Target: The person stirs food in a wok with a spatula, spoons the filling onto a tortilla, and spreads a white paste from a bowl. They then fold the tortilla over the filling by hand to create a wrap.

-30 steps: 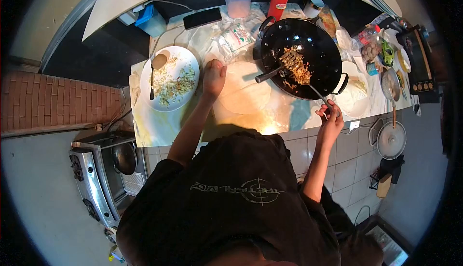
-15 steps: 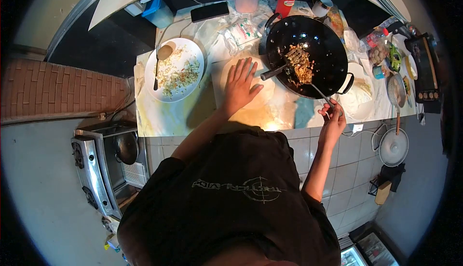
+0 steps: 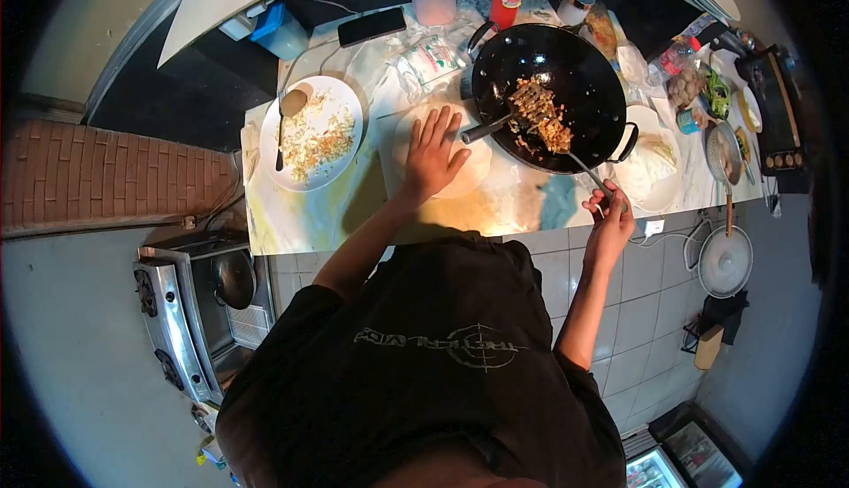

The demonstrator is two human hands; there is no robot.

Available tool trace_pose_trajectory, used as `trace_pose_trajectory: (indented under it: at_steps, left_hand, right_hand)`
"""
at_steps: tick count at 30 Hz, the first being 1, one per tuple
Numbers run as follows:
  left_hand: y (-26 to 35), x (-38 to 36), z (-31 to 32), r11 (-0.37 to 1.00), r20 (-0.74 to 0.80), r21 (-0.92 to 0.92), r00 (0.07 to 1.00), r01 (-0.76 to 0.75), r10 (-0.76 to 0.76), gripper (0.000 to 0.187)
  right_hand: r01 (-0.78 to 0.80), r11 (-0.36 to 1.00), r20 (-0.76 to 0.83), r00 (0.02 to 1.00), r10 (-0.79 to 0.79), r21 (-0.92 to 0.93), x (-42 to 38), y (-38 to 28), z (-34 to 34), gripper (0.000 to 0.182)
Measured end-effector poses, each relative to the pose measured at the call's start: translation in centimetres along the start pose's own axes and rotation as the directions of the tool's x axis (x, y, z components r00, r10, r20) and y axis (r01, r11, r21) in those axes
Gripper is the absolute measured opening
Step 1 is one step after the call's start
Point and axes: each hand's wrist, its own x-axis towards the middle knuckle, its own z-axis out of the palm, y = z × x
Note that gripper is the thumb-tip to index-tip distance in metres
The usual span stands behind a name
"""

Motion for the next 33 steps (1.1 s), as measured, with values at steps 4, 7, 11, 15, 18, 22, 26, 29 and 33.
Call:
trace_pose_trajectory:
  at_steps: [4,7,11,15,18,22,26,29,33]
  left_hand:
    - [-0.3,-0.3,0.2,0.999,0.028,0.041,1.000,-0.006,0.005,0.063]
    - [-0.1,-0.3,-0.4,1.000,0.014,0.025,1.000,-0.008,0.007,0.063]
    - [0.3,-0.1,-2.0,0.996,-0.080,-0.058,0.994,0.073,-0.077,0.065]
    - [-2.2,-1.9,-1.6,0.983,-0.396,-0.155,0.905,0.098,-0.153,0.061]
    - [-1.8,-2.0,-5.4,0.805,-0.068,-0.426,0.873,0.412,-0.483,0.047]
    - [-0.4,-2.0,-5.4,0.271,0.312,-0.843,0.833,0.465,-0.458,0.042]
    - [0.4,-1.0,-6.0,0.172,0.402,-0.870,0.866,0.462,-0.296,0.044]
    - [-0.5,-1.4,-5.5,0.243,0.309,-0.879,0.879,0.410,-0.363,0.041]
    - [-4.0,-4.5,-6.0,0.304,0.372,-0.726,0.724,0.617,-0.581,0.035]
  right_hand:
    - [0.020,1.000,0.013,1.000,-0.020,0.007,0.2,0.0,-0.1,0.034]
    - [0.019,1.000,0.013,1.000,-0.019,0.004,0.3,-0.1,0.0,0.034]
    - [0.017,1.000,0.026,1.000,-0.017,0.015,0.6,0.2,0.2,0.034]
    - [0.020,1.000,0.017,1.000,-0.020,0.024,0.7,0.2,0.5,0.033]
    - [0.004,1.000,0.006,1.000,-0.004,0.015,0.7,0.1,0.8,0.032]
    - [0.001,1.000,0.024,1.000,-0.001,0.003,0.8,0.1,1.2,0.031]
    - [0.010,1.000,0.045,0.999,-0.010,0.001,0.5,-0.6,1.7,0.031]
    - [0.021,1.000,0.068,0.997,-0.022,0.013,-0.5,-1.9,1.9,0.032]
    - [0.007,1.000,0.109,0.994,-0.010,0.023,-2.0,-2.8,3.0,0.033]
